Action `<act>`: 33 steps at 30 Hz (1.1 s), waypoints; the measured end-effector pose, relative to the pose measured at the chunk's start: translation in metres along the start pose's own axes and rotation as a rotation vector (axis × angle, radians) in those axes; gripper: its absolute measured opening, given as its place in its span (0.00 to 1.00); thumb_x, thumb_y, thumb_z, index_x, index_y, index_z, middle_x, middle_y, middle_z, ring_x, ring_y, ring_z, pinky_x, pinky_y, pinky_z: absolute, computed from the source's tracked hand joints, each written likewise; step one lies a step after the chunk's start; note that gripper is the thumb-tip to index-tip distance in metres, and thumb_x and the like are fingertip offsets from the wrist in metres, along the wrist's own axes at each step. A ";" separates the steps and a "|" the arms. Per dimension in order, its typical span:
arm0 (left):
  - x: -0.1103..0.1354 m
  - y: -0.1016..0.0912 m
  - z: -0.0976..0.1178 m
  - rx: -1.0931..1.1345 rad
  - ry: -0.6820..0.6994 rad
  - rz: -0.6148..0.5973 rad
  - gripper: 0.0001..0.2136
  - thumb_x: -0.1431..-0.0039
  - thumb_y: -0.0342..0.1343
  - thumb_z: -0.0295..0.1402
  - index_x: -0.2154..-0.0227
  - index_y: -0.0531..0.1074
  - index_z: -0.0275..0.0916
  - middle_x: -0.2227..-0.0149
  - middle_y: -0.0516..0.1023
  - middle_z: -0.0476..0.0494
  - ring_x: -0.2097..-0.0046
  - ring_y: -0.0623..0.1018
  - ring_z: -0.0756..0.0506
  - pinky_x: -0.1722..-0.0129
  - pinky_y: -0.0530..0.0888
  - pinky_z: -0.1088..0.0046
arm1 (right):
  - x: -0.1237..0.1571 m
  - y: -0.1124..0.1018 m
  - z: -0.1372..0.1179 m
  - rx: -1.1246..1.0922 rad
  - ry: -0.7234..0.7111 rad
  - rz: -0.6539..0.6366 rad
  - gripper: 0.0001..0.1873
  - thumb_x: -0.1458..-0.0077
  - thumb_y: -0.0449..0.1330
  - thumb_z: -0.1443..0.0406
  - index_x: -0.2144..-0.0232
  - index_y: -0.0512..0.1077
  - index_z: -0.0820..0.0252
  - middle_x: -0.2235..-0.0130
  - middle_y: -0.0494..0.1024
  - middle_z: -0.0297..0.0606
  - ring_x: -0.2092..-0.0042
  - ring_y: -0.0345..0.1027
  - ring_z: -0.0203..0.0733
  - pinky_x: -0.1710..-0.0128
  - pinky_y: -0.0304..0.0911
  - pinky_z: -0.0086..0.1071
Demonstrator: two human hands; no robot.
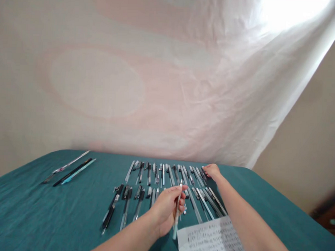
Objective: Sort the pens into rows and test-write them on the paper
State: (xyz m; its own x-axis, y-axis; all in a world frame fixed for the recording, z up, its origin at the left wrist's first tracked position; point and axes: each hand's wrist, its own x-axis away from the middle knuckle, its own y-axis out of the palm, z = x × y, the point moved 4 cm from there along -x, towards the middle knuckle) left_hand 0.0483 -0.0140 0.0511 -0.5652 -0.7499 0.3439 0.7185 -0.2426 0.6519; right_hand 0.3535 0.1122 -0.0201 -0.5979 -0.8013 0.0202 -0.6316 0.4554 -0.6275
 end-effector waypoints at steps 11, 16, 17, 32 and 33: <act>-0.016 0.000 -0.035 -0.002 0.030 -0.101 0.08 0.45 0.48 0.32 0.65 0.68 0.32 0.78 0.68 0.49 0.79 0.66 0.56 0.78 0.62 0.80 | 0.017 -0.009 -0.007 0.040 0.146 -0.108 0.15 0.45 0.52 0.63 0.55 0.63 0.62 0.54 0.67 0.41 0.57 0.65 0.41 0.60 0.63 0.40; -0.016 -0.004 -0.031 -0.068 0.110 -0.101 0.12 0.45 0.48 0.37 0.64 0.66 0.33 0.72 0.74 0.43 0.72 0.74 0.50 0.70 0.65 0.76 | 0.044 -0.021 -0.035 -0.048 0.030 -0.111 0.15 0.45 0.52 0.62 0.58 0.66 0.66 0.59 0.70 0.43 0.63 0.67 0.38 0.66 0.64 0.33; -0.016 -0.005 -0.029 -0.078 0.121 -0.101 0.12 0.45 0.48 0.38 0.64 0.66 0.33 0.70 0.75 0.41 0.70 0.75 0.49 0.68 0.66 0.75 | 0.053 -0.021 -0.041 -0.074 -0.008 -0.119 0.15 0.45 0.51 0.61 0.61 0.67 0.68 0.62 0.71 0.43 0.67 0.67 0.36 0.71 0.63 0.29; -0.018 -0.010 0.002 -0.140 0.366 -0.113 0.16 0.48 0.50 0.43 0.62 0.64 0.36 0.60 0.75 0.36 0.59 0.74 0.44 0.62 0.68 0.69 | 0.246 0.007 -0.094 -0.283 -0.351 -0.742 0.21 0.48 0.48 0.50 0.74 0.68 0.62 0.79 0.71 0.32 0.84 0.51 0.27 0.85 0.45 0.22; -0.017 -0.009 0.001 -0.157 0.358 -0.117 0.16 0.48 0.50 0.43 0.61 0.65 0.36 0.60 0.74 0.36 0.61 0.74 0.45 0.65 0.69 0.71 | 0.247 0.009 -0.093 -0.306 -0.339 -0.760 0.21 0.48 0.49 0.51 0.74 0.68 0.62 0.79 0.71 0.32 0.84 0.50 0.26 0.86 0.44 0.22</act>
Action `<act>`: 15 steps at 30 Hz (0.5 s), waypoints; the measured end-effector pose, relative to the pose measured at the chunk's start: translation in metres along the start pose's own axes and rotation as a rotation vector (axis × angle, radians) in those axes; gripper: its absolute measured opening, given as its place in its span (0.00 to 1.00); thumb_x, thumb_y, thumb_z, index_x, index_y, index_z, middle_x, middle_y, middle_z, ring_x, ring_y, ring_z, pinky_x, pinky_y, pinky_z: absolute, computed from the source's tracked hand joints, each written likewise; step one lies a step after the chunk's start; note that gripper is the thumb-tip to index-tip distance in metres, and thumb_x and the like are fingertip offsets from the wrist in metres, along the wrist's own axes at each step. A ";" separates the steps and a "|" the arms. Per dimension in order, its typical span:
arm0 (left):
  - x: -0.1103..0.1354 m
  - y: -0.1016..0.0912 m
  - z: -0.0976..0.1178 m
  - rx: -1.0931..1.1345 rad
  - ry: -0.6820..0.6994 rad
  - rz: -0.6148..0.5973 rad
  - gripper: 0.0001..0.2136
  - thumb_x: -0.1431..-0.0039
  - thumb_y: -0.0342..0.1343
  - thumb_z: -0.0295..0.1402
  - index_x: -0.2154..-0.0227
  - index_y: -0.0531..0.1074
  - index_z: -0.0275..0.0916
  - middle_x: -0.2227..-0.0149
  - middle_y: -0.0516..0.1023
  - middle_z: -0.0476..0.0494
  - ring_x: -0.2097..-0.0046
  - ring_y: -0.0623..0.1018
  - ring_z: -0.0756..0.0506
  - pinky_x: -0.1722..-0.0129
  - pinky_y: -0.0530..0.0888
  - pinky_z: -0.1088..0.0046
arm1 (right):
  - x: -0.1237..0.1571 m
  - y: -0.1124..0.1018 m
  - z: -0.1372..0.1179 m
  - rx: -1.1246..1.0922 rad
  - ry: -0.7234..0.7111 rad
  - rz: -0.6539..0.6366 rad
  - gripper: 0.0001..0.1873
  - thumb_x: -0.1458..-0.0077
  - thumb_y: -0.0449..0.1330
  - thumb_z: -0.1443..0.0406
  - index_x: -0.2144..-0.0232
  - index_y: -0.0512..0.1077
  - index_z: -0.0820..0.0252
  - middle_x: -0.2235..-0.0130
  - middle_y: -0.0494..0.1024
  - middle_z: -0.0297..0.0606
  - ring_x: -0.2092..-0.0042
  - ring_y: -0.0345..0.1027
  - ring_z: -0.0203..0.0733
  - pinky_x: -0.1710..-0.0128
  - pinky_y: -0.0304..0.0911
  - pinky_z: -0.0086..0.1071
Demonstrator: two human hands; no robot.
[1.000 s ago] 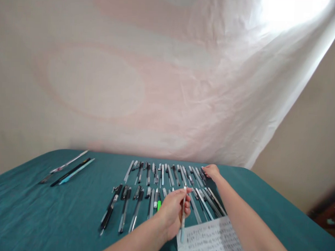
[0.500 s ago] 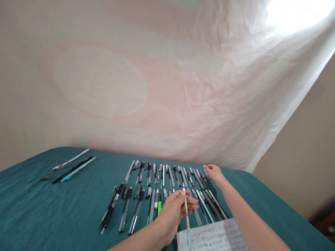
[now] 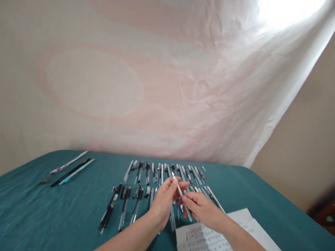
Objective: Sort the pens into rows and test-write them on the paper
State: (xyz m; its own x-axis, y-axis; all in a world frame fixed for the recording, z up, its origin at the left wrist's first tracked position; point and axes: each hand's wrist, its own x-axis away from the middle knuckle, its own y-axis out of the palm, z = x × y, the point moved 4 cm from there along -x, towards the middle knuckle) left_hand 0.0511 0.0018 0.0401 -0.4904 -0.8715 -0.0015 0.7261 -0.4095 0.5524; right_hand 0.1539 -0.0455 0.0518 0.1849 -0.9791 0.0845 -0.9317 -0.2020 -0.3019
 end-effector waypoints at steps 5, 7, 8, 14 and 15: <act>0.004 0.006 -0.004 -0.062 -0.054 -0.063 0.22 0.49 0.50 0.45 0.56 0.63 0.36 0.59 0.72 0.36 0.73 0.73 0.48 0.80 0.66 0.74 | -0.002 -0.001 0.004 -0.046 -0.001 -0.006 0.20 0.48 0.48 0.51 0.76 0.66 0.62 0.78 0.71 0.32 0.84 0.51 0.26 0.86 0.44 0.22; 0.005 0.005 -0.004 -0.086 -0.040 -0.054 0.22 0.49 0.50 0.45 0.55 0.64 0.36 0.61 0.73 0.38 0.73 0.72 0.48 0.78 0.66 0.74 | -0.001 -0.006 0.004 0.021 0.007 0.002 0.22 0.48 0.48 0.51 0.78 0.66 0.63 0.79 0.70 0.32 0.84 0.53 0.27 0.86 0.46 0.22; 0.006 0.005 -0.004 -0.104 -0.023 -0.041 0.22 0.49 0.50 0.44 0.55 0.64 0.35 0.62 0.73 0.39 0.71 0.72 0.48 0.75 0.67 0.73 | -0.001 -0.010 0.004 0.059 0.006 0.024 0.22 0.48 0.48 0.50 0.79 0.66 0.63 0.80 0.70 0.32 0.84 0.54 0.28 0.85 0.47 0.22; 0.016 0.013 -0.008 -0.241 -0.010 -0.053 0.17 0.49 0.52 0.43 0.62 0.71 0.35 0.70 0.74 0.45 0.68 0.70 0.50 0.66 0.64 0.76 | 0.001 -0.037 -0.003 -0.021 -0.067 0.304 0.19 0.52 0.53 0.50 0.74 0.67 0.61 0.78 0.69 0.32 0.80 0.58 0.30 0.83 0.52 0.23; 0.019 0.017 -0.010 -0.258 -0.024 -0.077 0.17 0.49 0.52 0.43 0.64 0.72 0.34 0.71 0.74 0.45 0.69 0.69 0.50 0.68 0.64 0.76 | 0.001 -0.037 -0.003 -0.069 -0.074 0.327 0.18 0.53 0.54 0.50 0.74 0.67 0.60 0.78 0.69 0.31 0.79 0.58 0.31 0.83 0.53 0.23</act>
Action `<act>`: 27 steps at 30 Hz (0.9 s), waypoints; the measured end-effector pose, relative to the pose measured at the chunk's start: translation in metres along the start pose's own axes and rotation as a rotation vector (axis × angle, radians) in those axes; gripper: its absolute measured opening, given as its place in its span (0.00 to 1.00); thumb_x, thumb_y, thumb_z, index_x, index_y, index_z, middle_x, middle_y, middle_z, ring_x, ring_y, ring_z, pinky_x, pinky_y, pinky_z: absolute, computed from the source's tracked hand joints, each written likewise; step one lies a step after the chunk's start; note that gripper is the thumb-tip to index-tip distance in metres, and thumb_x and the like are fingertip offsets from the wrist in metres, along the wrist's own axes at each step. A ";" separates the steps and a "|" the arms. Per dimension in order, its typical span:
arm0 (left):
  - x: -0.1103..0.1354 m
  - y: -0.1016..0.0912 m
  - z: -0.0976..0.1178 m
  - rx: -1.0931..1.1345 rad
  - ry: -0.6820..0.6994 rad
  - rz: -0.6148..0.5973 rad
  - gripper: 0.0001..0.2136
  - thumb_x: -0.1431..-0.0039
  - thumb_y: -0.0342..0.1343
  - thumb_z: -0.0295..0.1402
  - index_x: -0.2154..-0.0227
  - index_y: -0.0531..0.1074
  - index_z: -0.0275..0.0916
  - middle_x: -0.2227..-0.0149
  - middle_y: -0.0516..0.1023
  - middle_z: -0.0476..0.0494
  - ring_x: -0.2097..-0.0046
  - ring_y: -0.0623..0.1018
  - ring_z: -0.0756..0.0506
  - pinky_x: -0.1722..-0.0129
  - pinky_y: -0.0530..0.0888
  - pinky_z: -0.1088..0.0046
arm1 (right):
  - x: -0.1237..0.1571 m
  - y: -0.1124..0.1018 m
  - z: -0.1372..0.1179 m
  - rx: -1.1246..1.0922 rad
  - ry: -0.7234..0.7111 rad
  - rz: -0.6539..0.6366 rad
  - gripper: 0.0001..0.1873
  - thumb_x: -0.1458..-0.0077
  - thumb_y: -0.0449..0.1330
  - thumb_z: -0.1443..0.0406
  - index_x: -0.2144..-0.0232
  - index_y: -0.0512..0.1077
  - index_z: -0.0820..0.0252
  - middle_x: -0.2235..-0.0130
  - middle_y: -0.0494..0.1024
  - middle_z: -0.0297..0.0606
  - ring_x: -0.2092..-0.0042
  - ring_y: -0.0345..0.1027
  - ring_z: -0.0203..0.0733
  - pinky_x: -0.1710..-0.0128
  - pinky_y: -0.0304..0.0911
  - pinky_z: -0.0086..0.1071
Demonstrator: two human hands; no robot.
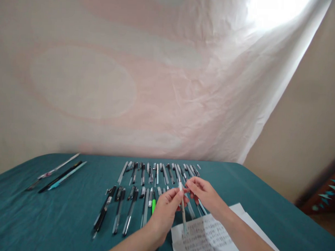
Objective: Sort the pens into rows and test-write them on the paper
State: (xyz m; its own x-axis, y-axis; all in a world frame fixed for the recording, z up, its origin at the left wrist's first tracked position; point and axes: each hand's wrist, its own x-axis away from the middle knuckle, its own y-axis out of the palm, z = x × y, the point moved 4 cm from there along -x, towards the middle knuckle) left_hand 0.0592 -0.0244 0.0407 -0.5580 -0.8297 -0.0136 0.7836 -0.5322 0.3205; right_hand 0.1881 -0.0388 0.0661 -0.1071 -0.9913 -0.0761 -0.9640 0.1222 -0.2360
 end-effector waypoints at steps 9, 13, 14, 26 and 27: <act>0.015 0.017 -0.015 -0.001 -0.079 -0.094 0.16 0.51 0.53 0.43 0.76 0.73 0.32 0.76 0.72 0.45 0.73 0.67 0.51 0.70 0.63 0.76 | 0.006 0.006 0.003 -0.183 0.101 -0.021 0.17 0.57 0.61 0.55 0.80 0.67 0.64 0.82 0.67 0.30 0.80 0.57 0.29 0.81 0.54 0.23; 0.012 0.017 -0.019 0.076 -0.083 -0.133 0.18 0.50 0.52 0.45 0.77 0.73 0.32 0.77 0.70 0.45 0.73 0.67 0.51 0.69 0.64 0.76 | 0.004 0.006 0.006 -0.249 0.140 -0.095 0.17 0.56 0.60 0.55 0.77 0.71 0.67 0.81 0.67 0.32 0.80 0.57 0.28 0.81 0.52 0.22; 0.011 0.017 -0.020 0.097 -0.086 -0.135 0.18 0.50 0.51 0.45 0.77 0.73 0.32 0.77 0.70 0.45 0.73 0.67 0.51 0.68 0.64 0.76 | 0.004 0.007 0.007 -0.277 0.155 -0.116 0.18 0.56 0.59 0.54 0.76 0.71 0.67 0.80 0.68 0.32 0.80 0.57 0.28 0.81 0.53 0.23; 0.007 0.012 -0.023 0.133 -0.074 -0.091 0.19 0.51 0.52 0.46 0.69 0.72 0.31 0.74 0.72 0.44 0.71 0.67 0.51 0.67 0.64 0.75 | 0.003 0.007 0.016 -0.280 0.169 -0.111 0.18 0.60 0.62 0.54 0.75 0.69 0.64 0.80 0.68 0.31 0.80 0.61 0.29 0.80 0.56 0.24; 0.007 0.012 -0.022 0.126 -0.069 -0.093 0.19 0.51 0.52 0.46 0.69 0.72 0.31 0.74 0.71 0.44 0.71 0.67 0.51 0.67 0.64 0.75 | 0.003 0.008 0.015 -0.299 0.170 -0.142 0.18 0.59 0.62 0.54 0.74 0.69 0.65 0.80 0.69 0.32 0.81 0.61 0.29 0.80 0.56 0.25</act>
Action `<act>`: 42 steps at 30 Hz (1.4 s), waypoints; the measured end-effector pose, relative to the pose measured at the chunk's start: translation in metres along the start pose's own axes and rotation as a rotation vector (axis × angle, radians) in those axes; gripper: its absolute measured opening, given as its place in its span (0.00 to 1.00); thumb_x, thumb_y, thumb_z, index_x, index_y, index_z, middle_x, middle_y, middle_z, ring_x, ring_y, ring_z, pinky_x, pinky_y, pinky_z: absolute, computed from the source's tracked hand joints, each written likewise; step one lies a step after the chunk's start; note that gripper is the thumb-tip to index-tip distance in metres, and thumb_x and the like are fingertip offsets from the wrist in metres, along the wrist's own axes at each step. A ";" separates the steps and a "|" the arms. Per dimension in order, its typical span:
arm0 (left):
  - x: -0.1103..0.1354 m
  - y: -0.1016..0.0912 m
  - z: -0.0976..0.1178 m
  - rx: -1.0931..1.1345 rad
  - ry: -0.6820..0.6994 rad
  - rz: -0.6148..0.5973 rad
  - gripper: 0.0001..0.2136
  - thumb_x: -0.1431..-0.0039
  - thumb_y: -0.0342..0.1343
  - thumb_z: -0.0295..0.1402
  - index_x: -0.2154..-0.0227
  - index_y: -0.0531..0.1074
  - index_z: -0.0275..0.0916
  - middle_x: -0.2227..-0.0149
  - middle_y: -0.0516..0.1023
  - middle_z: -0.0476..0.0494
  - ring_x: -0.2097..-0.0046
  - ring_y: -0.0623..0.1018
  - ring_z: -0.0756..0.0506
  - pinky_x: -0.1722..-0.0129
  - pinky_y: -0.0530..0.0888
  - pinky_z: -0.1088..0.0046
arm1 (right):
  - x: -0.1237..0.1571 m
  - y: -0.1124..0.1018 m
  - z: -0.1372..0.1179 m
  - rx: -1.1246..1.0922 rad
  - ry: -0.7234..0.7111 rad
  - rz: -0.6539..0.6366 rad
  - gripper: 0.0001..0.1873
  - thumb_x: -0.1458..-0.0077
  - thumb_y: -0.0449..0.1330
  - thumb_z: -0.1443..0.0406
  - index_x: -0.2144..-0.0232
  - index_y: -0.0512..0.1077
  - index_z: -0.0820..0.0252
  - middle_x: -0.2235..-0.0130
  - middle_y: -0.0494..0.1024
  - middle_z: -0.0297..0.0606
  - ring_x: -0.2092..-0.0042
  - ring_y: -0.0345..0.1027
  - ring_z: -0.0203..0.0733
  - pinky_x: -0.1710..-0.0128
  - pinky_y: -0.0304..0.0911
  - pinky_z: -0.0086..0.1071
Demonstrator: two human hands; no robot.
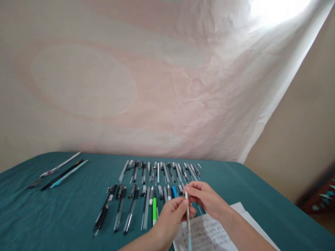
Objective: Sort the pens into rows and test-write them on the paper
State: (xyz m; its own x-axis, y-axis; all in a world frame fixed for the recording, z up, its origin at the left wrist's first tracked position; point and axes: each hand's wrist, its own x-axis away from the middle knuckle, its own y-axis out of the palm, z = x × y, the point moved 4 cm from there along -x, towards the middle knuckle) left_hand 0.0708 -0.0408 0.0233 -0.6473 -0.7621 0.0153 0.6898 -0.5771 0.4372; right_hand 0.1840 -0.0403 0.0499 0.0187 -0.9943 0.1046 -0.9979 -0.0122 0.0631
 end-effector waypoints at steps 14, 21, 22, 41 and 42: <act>0.004 0.003 0.001 -0.068 -0.009 -0.016 0.17 0.48 0.49 0.43 0.73 0.71 0.31 0.75 0.70 0.45 0.72 0.67 0.51 0.68 0.64 0.75 | 0.001 0.005 0.003 -0.021 0.020 -0.089 0.15 0.52 0.57 0.56 0.73 0.67 0.64 0.82 0.66 0.30 0.84 0.60 0.30 0.85 0.53 0.24; 0.003 0.001 -0.002 -0.016 -0.015 -0.010 0.17 0.47 0.50 0.42 0.64 0.70 0.31 0.72 0.71 0.44 0.71 0.67 0.51 0.67 0.64 0.74 | 0.000 0.005 0.005 -0.027 0.045 -0.073 0.18 0.53 0.57 0.53 0.69 0.68 0.63 0.81 0.66 0.29 0.83 0.59 0.29 0.83 0.54 0.25; 0.002 0.001 -0.003 -0.017 -0.014 -0.009 0.18 0.47 0.50 0.42 0.64 0.71 0.31 0.73 0.71 0.44 0.71 0.67 0.51 0.67 0.64 0.74 | 0.000 0.004 0.006 -0.006 0.042 -0.056 0.17 0.54 0.58 0.54 0.71 0.68 0.63 0.82 0.66 0.28 0.83 0.59 0.29 0.83 0.54 0.25; 0.001 0.001 -0.009 0.014 -0.030 -0.011 0.17 0.48 0.51 0.42 0.64 0.70 0.31 0.73 0.71 0.45 0.72 0.66 0.52 0.69 0.63 0.75 | 0.000 -0.003 0.000 0.081 -0.006 0.002 0.15 0.56 0.61 0.56 0.78 0.64 0.63 0.81 0.67 0.30 0.79 0.58 0.29 0.79 0.53 0.24; 0.001 0.002 -0.009 0.011 -0.035 -0.013 0.18 0.48 0.51 0.42 0.64 0.70 0.31 0.73 0.71 0.45 0.72 0.66 0.52 0.69 0.63 0.76 | 0.000 -0.004 0.000 0.065 -0.007 -0.005 0.15 0.56 0.60 0.57 0.77 0.65 0.64 0.80 0.68 0.31 0.79 0.59 0.29 0.78 0.53 0.24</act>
State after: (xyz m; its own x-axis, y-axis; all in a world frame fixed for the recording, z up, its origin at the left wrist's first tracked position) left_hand 0.0740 -0.0453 0.0160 -0.6674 -0.7436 0.0405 0.6776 -0.5839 0.4472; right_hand 0.1878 -0.0403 0.0500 0.0240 -0.9950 0.0972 -0.9997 -0.0242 -0.0006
